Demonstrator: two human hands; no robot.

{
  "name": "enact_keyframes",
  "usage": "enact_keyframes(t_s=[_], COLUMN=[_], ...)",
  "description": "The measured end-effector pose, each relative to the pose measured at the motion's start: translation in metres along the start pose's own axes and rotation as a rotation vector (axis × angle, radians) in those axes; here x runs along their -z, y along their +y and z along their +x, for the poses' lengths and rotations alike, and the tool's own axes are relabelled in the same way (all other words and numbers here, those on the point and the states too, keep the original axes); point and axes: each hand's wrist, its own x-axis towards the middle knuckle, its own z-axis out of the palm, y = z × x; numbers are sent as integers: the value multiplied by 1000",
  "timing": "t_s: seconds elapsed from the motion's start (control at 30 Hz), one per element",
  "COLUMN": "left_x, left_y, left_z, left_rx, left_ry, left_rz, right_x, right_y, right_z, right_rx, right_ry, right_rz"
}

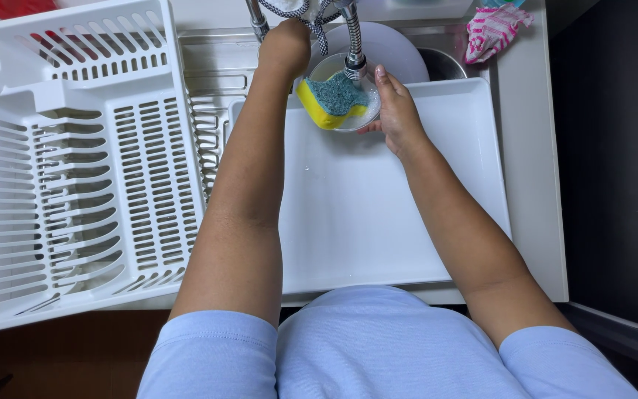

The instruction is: Washing a white plastic tray in a kitchen sink with a sponge and dish soap.

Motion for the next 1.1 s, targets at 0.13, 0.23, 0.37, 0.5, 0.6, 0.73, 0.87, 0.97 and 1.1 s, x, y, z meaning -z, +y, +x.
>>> enact_keyframes(t_s=[0.13,0.23,0.37,0.5,0.6,0.73,0.87,0.97,1.1], left_x=[-2,-1,4,9,11,9,0,-1,4], left_y=[-2,0,4,8,10,9,3,2,6], left_z=[1,2,2,-1,0,1,4,4,4], left_rx=[-19,-9,41,55,57,39,16,7,8], left_ry=[-8,-19,-39,-53,-65,-84,-76,-70,-89], left_rz=[34,49,33,28,41,88,114,133,167], right_x=[1,1,0,0,0,3,5,6,4], right_y=[3,3,0,-2,-4,-2,-1,1,-4], right_z=[1,0,-3,-3,-3,-2,-1,1,-1], right_rx=[-10,-17,-28,-31,-32,-35,-42,-48,-45], right_ry=[-15,-13,-3,-10,1,-2,5,26,33], right_rz=[13,13,-20,-18,-24,-16,-2,0,-4])
